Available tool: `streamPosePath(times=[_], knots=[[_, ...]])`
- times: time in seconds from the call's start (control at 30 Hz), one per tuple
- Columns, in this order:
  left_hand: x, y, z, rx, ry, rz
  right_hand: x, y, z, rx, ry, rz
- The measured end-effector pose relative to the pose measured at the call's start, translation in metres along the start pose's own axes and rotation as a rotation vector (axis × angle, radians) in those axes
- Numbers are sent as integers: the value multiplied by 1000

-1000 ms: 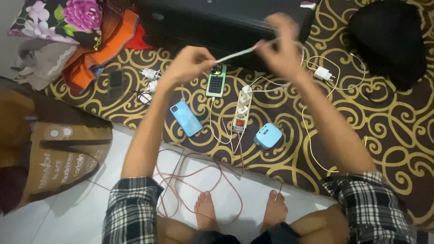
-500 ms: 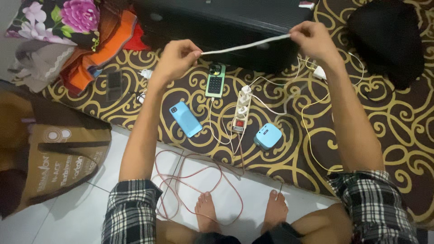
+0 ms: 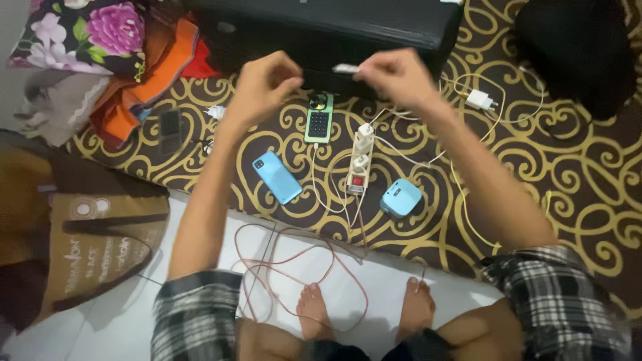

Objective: The person connects multiple charging cables to a power strip and plugs them into various electronic devices on a bed. They handle a laptop, smartphones, and a small blue device, ensuring each is connected to a charger.

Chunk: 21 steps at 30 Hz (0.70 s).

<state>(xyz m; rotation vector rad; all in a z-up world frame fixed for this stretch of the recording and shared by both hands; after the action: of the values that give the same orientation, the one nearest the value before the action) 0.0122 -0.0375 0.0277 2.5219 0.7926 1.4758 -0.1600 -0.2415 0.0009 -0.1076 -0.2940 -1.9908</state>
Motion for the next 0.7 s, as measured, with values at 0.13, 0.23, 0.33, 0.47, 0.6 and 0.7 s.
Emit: streamPosePath(times=[0.13,0.23,0.33,0.47,0.6,0.7], knots=[[-13,-59,46,-180,635,72,54,-21,26,105,26,-123],[-72,-109,90,-78,753,409,51,-29,52,178,-156,-72],[-149,-150,99,-543,1080,402,10,-32,62,174,-341,31],[-188,-177,135,-463,902,456,-68,-47,39,148,-308,102],[-166,-185,157,-287,856,493,-147,-87,-32,37,-183,-9],[-134,-191,159,-95,630,362,-218,-105,-115,-108,196,82]])
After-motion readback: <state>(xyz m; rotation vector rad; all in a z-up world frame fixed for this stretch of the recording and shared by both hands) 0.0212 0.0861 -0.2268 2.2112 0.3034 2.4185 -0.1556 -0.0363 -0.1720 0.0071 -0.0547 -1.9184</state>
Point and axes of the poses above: each hand's wrist, its own y-axis towards the middle knuckle, its own x-axis out of the back of the hand, z = x × y, the point moved 5 cm from there along y, towards the middle knuckle, and after that the axes turned 14 degrees about y, right-handed, at the moved point
